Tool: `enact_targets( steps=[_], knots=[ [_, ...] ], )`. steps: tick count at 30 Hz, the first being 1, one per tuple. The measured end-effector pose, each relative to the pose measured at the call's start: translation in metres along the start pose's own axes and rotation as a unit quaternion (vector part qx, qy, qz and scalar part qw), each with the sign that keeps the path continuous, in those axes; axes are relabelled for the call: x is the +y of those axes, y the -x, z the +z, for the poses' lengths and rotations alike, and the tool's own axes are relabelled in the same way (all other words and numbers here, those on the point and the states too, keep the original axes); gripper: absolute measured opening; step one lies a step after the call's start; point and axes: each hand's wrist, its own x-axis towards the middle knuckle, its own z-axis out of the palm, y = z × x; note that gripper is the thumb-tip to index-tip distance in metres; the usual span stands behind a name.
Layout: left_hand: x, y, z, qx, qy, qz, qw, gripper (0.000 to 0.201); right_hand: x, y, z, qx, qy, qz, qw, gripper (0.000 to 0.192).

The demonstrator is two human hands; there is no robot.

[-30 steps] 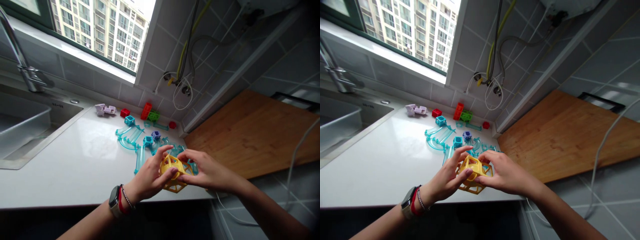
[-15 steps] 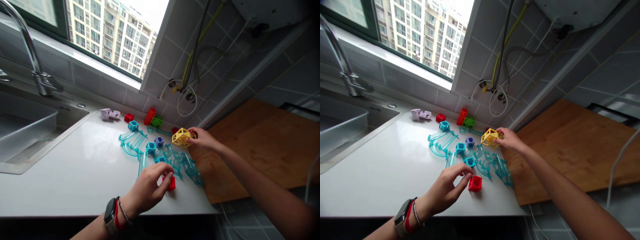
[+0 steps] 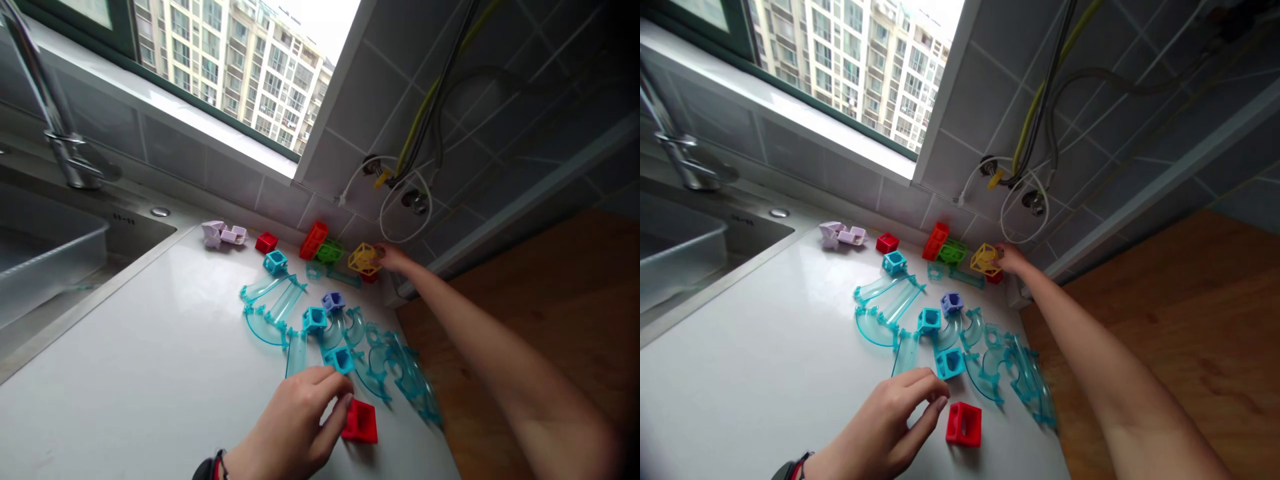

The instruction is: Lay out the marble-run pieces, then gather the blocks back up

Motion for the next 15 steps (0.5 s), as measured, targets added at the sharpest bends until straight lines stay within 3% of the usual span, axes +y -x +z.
enact_targets(
  steps=[7,15],
  knots=[
    [-0.022,-0.007,0.003,0.036,0.03,0.013,0.999,0.017,-0.001,-0.037,0.04,-0.019,-0.004,-0.017,1.0,0.034],
    [-0.026,-0.012,0.006,0.055,0.049,0.035,0.997,0.016,-0.008,-0.049,0.061,-0.033,-0.027,-0.051,0.998,0.034]
  ],
)
